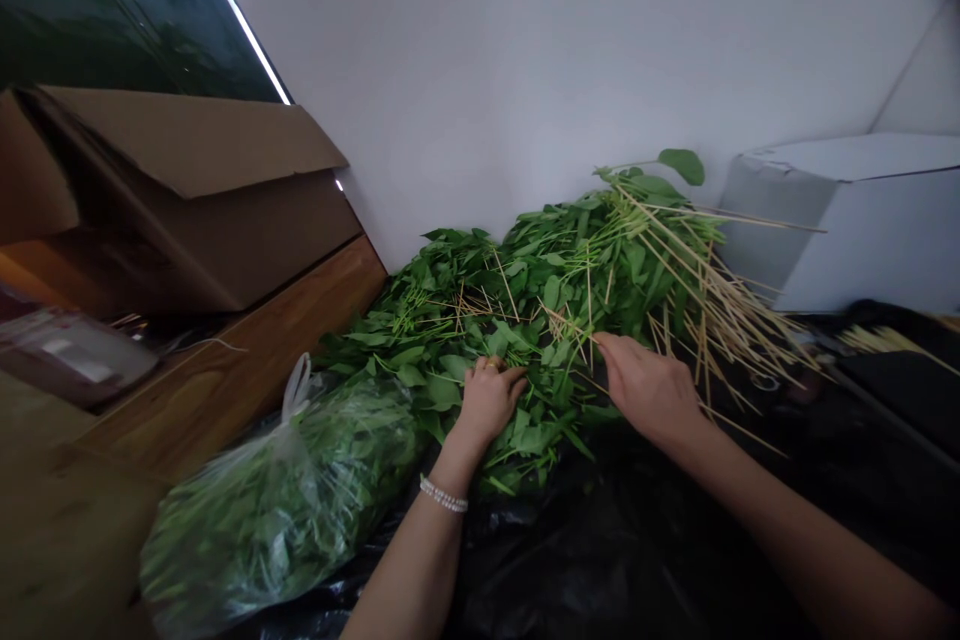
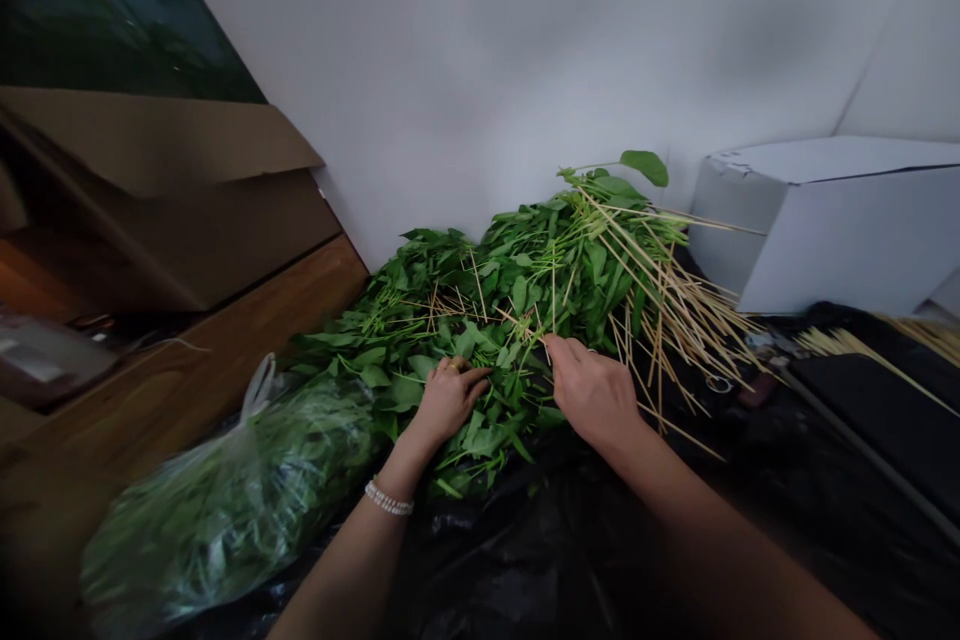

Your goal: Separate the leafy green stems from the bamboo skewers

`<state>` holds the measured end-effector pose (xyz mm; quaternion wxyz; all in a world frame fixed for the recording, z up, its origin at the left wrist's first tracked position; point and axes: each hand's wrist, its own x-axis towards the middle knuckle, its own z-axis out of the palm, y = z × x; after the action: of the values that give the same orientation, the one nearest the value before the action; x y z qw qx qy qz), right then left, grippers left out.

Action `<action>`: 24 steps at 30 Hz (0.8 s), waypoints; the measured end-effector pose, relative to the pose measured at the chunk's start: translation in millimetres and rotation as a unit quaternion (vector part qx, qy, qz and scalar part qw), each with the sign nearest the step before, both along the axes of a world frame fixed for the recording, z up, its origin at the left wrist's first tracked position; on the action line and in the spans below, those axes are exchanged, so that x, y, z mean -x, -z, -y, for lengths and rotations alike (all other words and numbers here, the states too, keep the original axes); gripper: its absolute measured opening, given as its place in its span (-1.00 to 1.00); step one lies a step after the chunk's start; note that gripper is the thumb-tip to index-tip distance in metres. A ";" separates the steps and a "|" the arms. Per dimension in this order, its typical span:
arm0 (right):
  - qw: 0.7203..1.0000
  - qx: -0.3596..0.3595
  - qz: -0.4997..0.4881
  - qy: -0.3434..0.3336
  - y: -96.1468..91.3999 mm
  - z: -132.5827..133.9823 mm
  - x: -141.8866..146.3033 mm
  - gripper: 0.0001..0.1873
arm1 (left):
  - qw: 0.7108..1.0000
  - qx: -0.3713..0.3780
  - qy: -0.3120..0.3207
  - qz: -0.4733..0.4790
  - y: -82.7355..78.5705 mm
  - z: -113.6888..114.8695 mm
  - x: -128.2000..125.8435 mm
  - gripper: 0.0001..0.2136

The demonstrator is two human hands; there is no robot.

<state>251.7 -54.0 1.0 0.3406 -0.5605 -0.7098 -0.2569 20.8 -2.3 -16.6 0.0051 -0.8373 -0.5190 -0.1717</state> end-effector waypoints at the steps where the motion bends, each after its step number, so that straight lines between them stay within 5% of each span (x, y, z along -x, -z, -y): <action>1: 1.000 -0.001 0.002 0.002 0.3 -0.2 0.1 -0.72 | 1.000 -0.006 -0.006 -0.011 0.4 0.8 -0.7 -0.75; 6: 1.000 -0.003 0.005 0.001 2.3 -1.3 0.3 -0.73 | 0.999 -0.024 0.001 0.045 3.0 -4.6 1.6 -0.80; 12: 1.000 -0.006 0.001 -0.010 2.1 -0.8 0.1 -0.73 | 0.944 -0.102 0.012 0.315 -6.9 -12.8 8.2 -0.82; 16: 1.000 -0.002 0.004 -0.012 1.7 -0.3 0.1 -0.72 | 0.862 -0.067 0.021 0.502 -15.7 -13.9 10.5 -0.86; 22: 0.999 0.003 0.001 -0.043 3.5 1.8 5.3 -0.72 | 0.670 0.123 0.050 0.731 -23.6 -14.0 11.6 -0.70; 24: 0.998 0.005 0.012 -0.066 4.9 3.6 9.1 -0.72 | 0.625 0.165 0.046 0.761 -24.7 -13.0 10.2 -0.63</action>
<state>242.7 -57.6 -3.9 0.3458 -0.5112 -0.7501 -0.2374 10.6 10.7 8.1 -0.5381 -0.4175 -0.3185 -0.6594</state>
